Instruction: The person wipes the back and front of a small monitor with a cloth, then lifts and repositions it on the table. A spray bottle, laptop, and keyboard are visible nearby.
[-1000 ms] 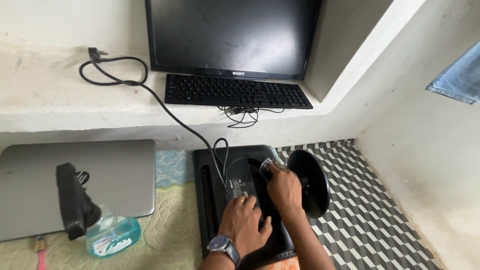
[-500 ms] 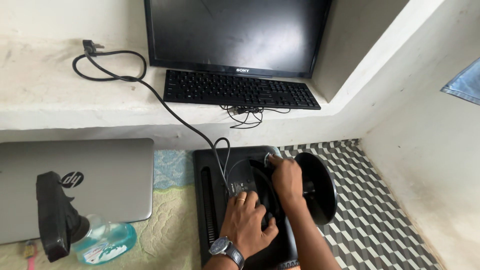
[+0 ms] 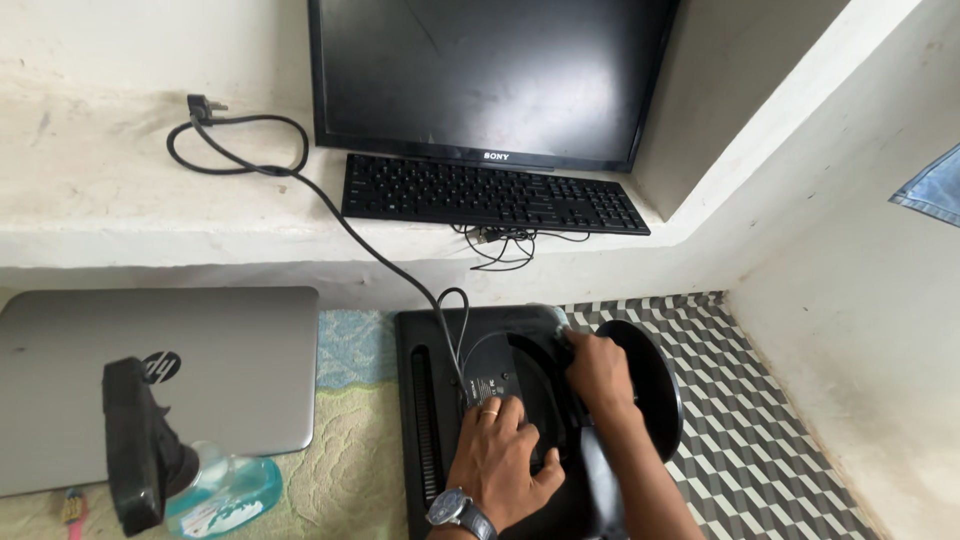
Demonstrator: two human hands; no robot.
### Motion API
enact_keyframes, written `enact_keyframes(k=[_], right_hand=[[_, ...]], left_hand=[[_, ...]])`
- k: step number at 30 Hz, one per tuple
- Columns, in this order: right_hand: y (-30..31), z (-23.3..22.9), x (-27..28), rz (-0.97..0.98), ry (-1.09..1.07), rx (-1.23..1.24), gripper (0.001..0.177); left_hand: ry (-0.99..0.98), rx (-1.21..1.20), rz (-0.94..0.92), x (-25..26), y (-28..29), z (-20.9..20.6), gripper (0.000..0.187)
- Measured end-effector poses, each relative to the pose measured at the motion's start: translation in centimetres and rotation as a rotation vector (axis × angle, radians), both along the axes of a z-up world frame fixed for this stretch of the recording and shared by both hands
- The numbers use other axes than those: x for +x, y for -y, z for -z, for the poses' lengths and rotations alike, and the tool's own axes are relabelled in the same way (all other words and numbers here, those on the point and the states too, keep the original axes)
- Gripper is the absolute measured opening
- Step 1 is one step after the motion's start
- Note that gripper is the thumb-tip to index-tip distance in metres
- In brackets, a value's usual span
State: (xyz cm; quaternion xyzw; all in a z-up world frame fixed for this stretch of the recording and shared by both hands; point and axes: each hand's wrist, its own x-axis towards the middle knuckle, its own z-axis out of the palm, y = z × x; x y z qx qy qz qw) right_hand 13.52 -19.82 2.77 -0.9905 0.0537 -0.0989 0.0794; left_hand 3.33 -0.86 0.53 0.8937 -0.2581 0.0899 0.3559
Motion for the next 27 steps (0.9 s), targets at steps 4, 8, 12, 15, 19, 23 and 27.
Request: enact_keyframes(k=[4,8,12,15,19,23,27], right_hand=[[0.7,-0.5,-1.4,-0.008,0.007,0.062,0.043],[0.6,0.6,0.0,0.001,0.072,0.116,0.038],[1.6,2.7,2.5,0.02,0.104,0.14,0.042],[2.7,4.6,5.3,-0.004,0.146,0.194,0.039],[3.6,6.5,9.2,-0.058,0.187,0.232,0.043],[3.2,6.0,10.8,-0.036,0.07,0.296,0.042],[0.3,4.2,10.1,-0.091,0.056,0.227,0.032]], left_hand=[[0.011,-0.019,0.007,-0.2,0.1,0.0,0.043],[-0.026,-0.009,0.03,-0.1,0.0,0.0,0.045],[0.008,-0.025,0.042,0.1,0.1,0.5,0.045],[-0.017,0.008,0.076,0.5,0.2,1.1,0.047],[-0.043,0.054,0.109,1.0,0.6,1.9,0.048],[-0.145,0.06,0.094,1.4,1.1,2.6,0.046],[-0.151,0.043,0.087,1.5,1.2,2.8,0.043]])
